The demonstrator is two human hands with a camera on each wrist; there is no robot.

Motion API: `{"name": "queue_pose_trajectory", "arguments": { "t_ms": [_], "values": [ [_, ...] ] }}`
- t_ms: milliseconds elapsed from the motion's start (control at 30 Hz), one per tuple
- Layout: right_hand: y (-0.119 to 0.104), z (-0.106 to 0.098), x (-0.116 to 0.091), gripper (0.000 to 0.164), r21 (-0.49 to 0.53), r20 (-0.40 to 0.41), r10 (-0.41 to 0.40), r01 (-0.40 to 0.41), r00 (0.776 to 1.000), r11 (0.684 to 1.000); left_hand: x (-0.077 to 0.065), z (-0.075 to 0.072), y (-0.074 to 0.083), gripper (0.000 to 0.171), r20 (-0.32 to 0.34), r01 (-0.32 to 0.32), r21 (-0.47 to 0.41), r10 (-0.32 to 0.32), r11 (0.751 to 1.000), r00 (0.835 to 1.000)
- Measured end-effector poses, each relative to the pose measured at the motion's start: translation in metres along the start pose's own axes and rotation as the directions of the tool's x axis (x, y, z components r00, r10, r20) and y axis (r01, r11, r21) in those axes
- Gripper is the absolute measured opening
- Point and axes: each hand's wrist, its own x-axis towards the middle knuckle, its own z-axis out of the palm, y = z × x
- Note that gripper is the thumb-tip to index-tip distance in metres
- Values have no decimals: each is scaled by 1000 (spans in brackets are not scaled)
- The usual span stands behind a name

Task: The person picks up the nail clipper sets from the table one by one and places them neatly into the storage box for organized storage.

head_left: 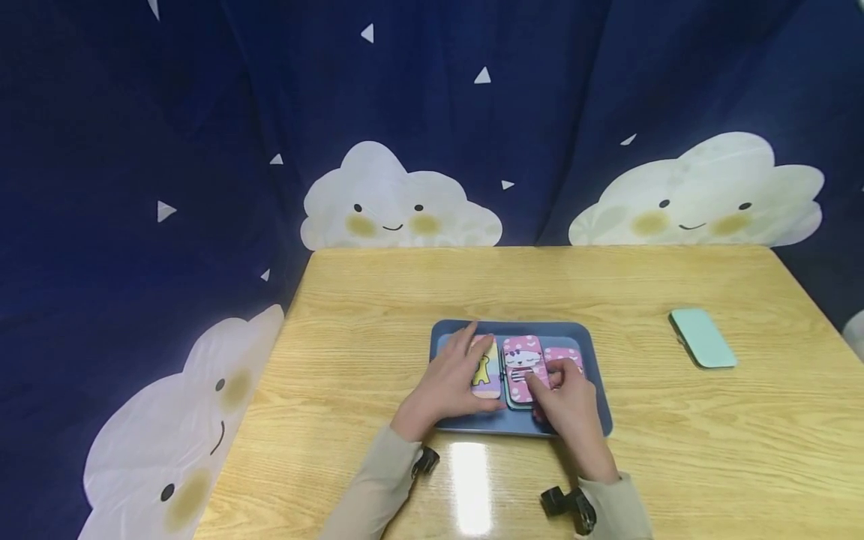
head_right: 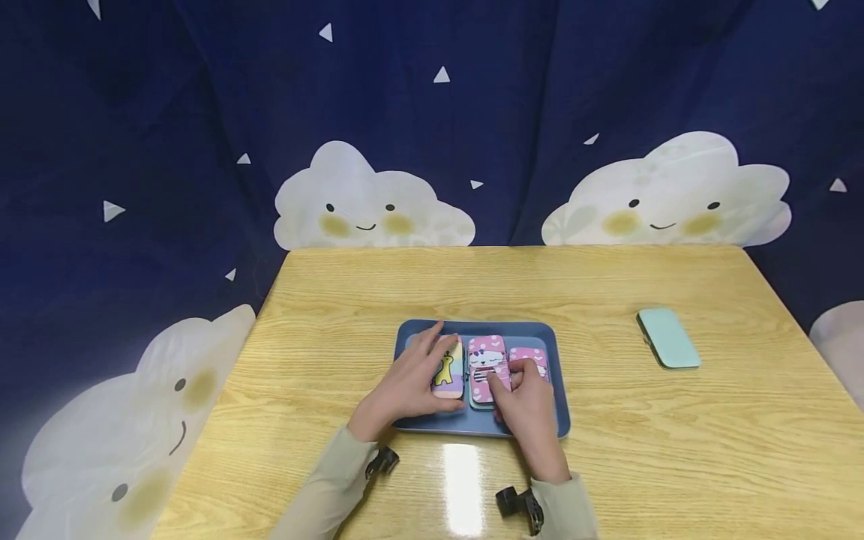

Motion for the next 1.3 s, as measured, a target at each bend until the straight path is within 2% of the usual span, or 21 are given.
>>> {"name": "queue_pose_trajectory", "arguments": {
  "t_ms": [67, 133, 300, 600, 733, 967, 1200, 1300],
  "values": [
    [-1, 0, -1, 47, -25, 19, -2, 3, 1000, 1000, 2, 2, 0, 112, 51, 30, -9, -29, 1000, 998],
    [-1, 0, -2, 46, -49, 31, -5, 6, 1000, 999, 3, 4, -1, 114, 73, 44, -22, -42, 999, 996],
    [-1, 1, -2, 44, -98, 26, -24, 26, 999, 995, 2, 6, -4, 110, 48, 32, -41, -30, 999, 998],
    [1, 5, -4, 37, -177, -85, -87, 70, 993, 982, 2, 7, -5, 110, 48, 29, -74, -26, 997, 999],
    [3, 5, -4, 33, -197, -111, -125, 102, 986, 975, 3, 8, -4, 111, 39, 31, -96, -27, 995, 999],
    [5, 3, -2, 33, -213, -89, -122, 101, 988, 972, 3, 10, -3, 114, 19, 13, -152, -11, 988, 1000],
    [2, -1, 0, 43, -249, -38, -125, 112, 991, 962, 3, 10, -3, 112, 62, 38, -158, -29, 987, 998],
    [2, -8, 1, 39, -221, -56, -169, 153, 984, 963, 1, 9, -4, 112, 72, 49, -152, -38, 987, 997]
  ]
}}
